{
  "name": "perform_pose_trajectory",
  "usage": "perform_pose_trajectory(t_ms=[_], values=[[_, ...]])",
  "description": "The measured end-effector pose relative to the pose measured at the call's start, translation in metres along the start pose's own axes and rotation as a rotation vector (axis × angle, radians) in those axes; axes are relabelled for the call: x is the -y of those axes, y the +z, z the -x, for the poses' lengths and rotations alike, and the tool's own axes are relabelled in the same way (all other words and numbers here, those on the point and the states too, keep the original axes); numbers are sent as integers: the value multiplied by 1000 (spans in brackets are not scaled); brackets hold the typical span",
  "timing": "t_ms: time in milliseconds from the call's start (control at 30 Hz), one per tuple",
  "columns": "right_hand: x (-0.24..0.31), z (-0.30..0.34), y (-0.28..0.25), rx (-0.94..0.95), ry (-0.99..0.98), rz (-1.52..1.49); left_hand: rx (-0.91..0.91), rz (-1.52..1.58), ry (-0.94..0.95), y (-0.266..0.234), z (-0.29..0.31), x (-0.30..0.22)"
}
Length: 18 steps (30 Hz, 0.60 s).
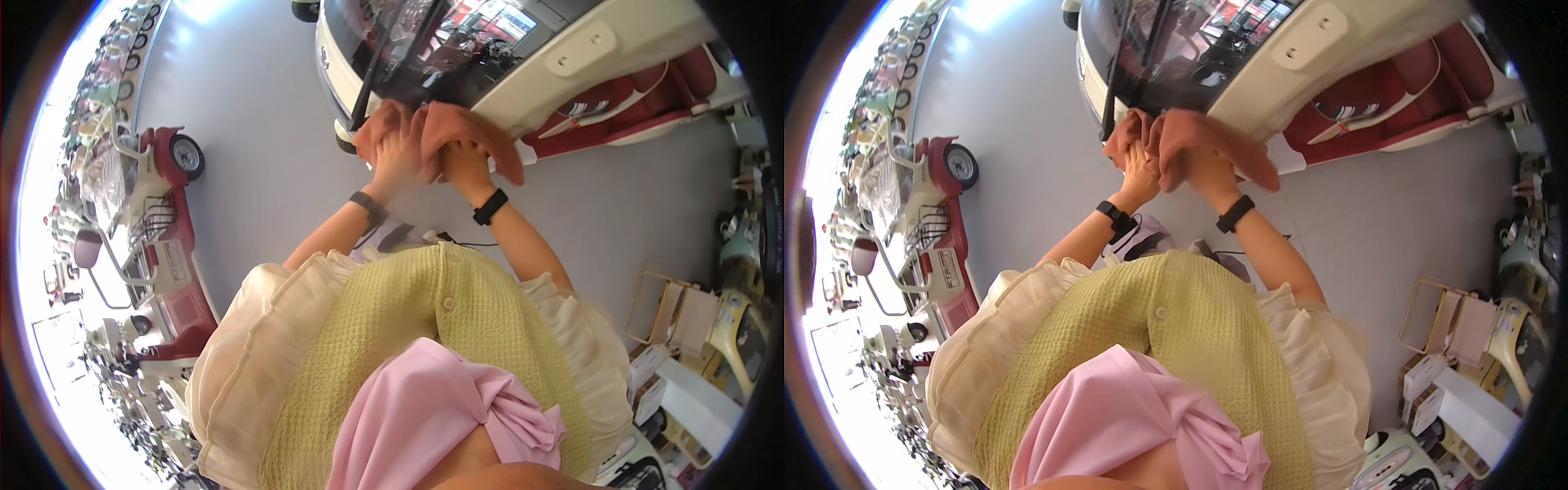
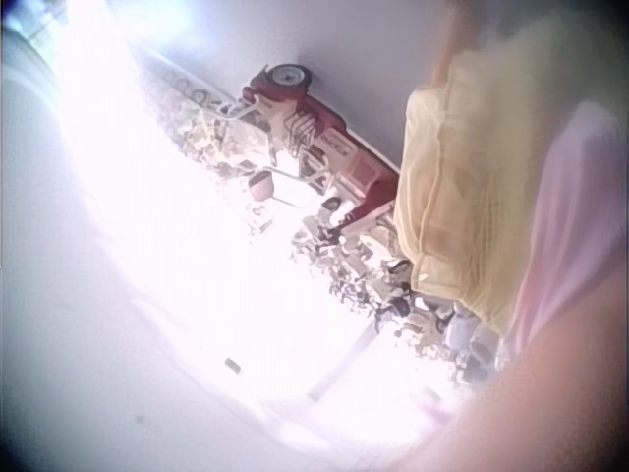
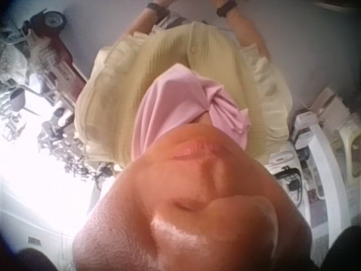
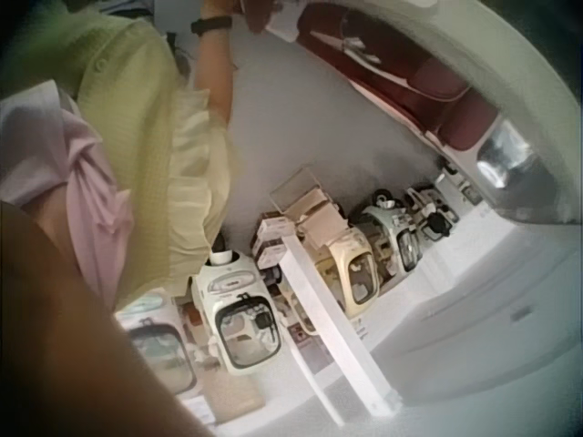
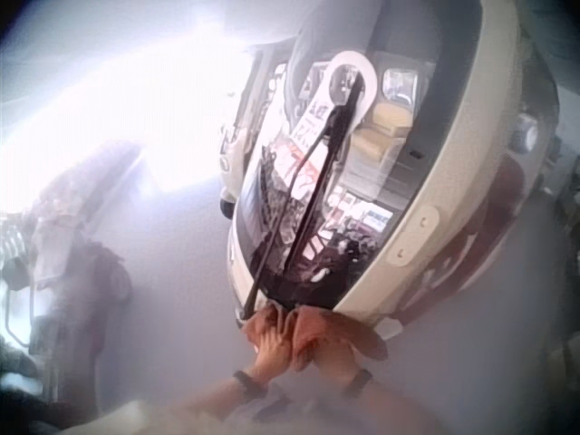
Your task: The person uses a brown cloth to wipe and clean the seats and windshields of several electric scooters in a showroom.
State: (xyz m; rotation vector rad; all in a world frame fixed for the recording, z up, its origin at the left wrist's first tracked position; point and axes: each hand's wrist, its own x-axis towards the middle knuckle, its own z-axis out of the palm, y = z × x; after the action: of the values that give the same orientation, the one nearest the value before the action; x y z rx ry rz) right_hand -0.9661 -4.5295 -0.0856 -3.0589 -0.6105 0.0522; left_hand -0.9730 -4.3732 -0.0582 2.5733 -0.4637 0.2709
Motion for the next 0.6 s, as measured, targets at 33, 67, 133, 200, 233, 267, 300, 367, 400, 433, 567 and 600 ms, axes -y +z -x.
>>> perform_pose_trajectory(t_ms=[33, 67, 133, 200, 233, 267, 300, 367, 400, 433, 567, 600], values=[[5, -2, 10, 40, 7, 32, 37, -152, 59, -2, 6, 7], [11, -4, 18, -91, -104, -257, -62, -189, 124, -5, 11, 13], [20, -9, 26, -209, -232, -542, 145, 73, -36, -13, 15, 22], [30, -16, 27, 28, 5, -1125, -116, 9, 157, -28, 13, 26], [34, -19, 25, 40, -7, -1117, -107, 106, 116, -40, 15, 27], [38, -24, 21, 14, -69, -1055, -148, 131, 124, -52, 12, 28], [41, -27, 15, -78, -100, -1051, -189, 155, 133, -65, 9, 28], [46, -36, -2, -123, -239, -916, -293, 178, 169, -88, 4, 29], [48, -42, -13, -191, -366, -797, -413, 176, 218, -96, -2, 30], [48, -46, -25, -243, -348, -834, -462, 58, 220, -103, -7, 32], [53, -71, -75, -851, -304, -215, -491, 354, 220, -103, -41, 60], [54, -76, -84, -993, -156, -211, -450, 341, 245, -99, -52, 71]])
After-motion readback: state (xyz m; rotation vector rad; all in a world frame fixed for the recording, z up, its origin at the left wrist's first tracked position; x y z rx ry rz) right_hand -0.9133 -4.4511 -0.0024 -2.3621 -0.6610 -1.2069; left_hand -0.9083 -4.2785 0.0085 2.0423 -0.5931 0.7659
